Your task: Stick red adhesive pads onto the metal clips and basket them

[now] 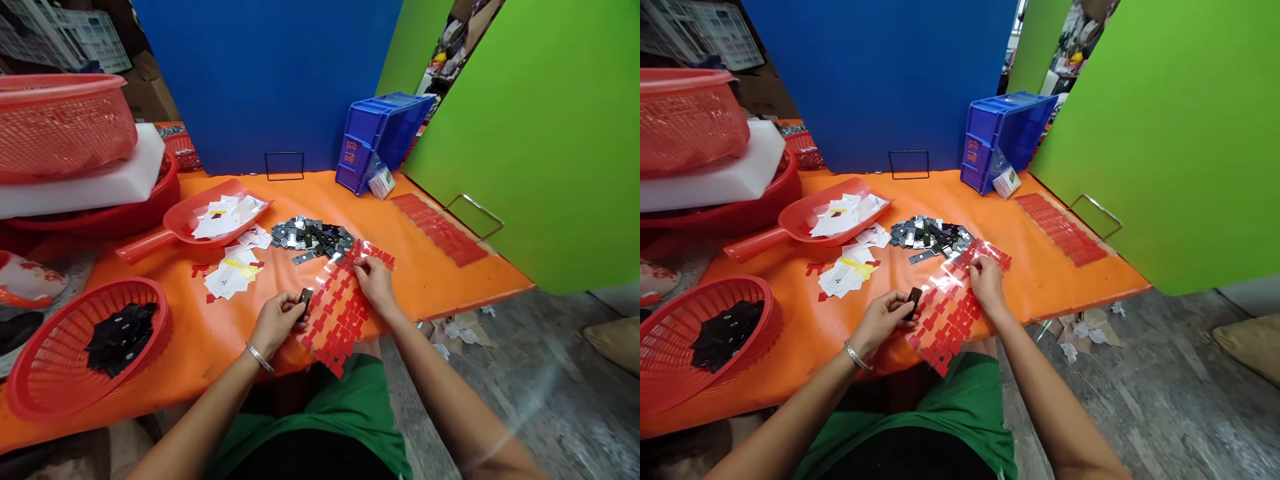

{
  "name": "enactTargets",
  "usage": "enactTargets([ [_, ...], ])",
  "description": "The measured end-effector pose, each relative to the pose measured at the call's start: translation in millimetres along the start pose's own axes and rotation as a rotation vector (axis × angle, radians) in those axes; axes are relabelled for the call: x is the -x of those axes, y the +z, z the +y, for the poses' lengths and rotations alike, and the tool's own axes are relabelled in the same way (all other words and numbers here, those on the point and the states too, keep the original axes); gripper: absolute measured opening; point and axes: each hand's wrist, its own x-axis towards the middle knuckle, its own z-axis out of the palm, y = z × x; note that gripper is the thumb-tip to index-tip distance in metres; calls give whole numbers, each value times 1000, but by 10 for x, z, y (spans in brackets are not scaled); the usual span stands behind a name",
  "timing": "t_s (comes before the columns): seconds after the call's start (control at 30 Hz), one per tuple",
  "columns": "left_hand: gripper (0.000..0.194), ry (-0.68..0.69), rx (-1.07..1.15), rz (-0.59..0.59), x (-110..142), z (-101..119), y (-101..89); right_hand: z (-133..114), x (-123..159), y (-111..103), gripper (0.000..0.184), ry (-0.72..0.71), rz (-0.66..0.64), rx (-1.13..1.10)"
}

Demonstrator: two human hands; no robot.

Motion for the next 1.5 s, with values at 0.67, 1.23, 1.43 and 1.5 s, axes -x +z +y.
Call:
enactTargets([
  [0.67,16,58,-42,-55,-871,189,558,13,-82,130,13,-32,-18,297],
  [1.23,17,22,-86,34,-1067,143,715,43,13,145,6,-85,44,163],
  [1.43,9,108,-138,70,-1044,83,720,-6,-8,160,7,-33,20,238],
  [1.5,9,113,-141,88,-1034,81,727,5,9,139,7,-72,24,186],
])
